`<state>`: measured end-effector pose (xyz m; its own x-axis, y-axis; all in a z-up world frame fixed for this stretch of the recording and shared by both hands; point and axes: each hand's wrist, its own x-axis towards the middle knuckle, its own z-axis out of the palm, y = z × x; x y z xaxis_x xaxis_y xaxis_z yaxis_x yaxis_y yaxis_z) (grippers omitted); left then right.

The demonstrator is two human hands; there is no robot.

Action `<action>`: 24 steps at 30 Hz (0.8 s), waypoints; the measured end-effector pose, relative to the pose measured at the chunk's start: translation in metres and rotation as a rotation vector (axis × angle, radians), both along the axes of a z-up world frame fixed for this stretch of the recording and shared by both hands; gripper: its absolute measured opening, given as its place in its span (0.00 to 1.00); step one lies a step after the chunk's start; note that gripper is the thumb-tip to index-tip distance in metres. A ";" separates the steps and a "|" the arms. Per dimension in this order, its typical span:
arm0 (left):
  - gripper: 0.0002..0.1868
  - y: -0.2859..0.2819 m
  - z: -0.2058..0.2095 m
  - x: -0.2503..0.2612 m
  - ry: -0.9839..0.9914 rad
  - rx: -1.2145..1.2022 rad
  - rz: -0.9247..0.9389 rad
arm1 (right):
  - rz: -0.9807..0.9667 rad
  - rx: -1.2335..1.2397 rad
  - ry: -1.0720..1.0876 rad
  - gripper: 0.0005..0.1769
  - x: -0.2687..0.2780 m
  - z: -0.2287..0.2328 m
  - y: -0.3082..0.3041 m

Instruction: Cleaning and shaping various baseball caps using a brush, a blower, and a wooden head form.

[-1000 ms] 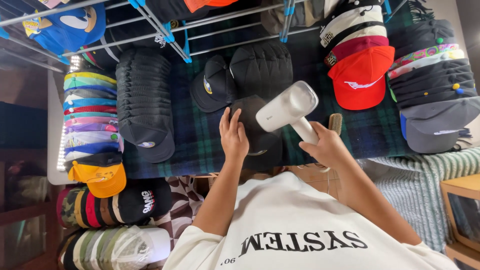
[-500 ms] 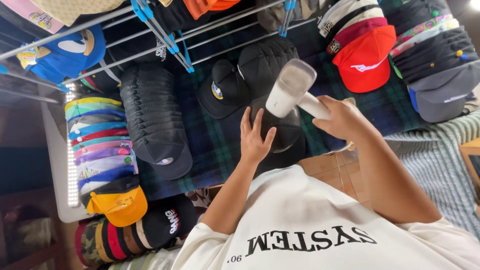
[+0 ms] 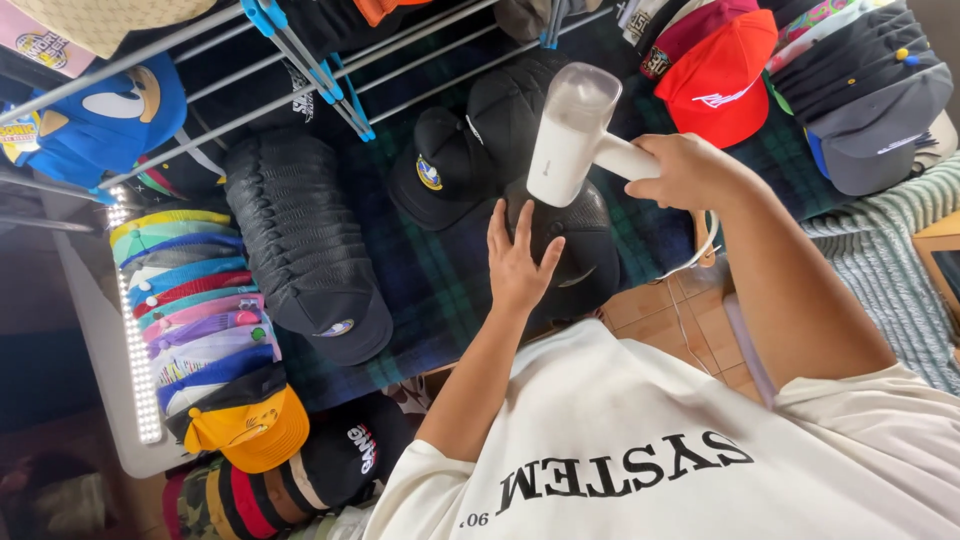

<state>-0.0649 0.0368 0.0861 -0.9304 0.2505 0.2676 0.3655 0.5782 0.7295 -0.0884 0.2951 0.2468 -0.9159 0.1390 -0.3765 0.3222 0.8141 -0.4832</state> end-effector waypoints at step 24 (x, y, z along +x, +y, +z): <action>0.41 -0.002 0.007 0.002 -0.167 -0.062 0.009 | -0.135 -0.242 0.016 0.35 0.049 -0.029 0.055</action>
<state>-0.0627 0.0348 0.0931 -0.9628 0.2534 0.0940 0.2373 0.6262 0.7427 -0.0398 0.3502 0.2177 -0.9012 0.1685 -0.3993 0.4110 0.6246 -0.6640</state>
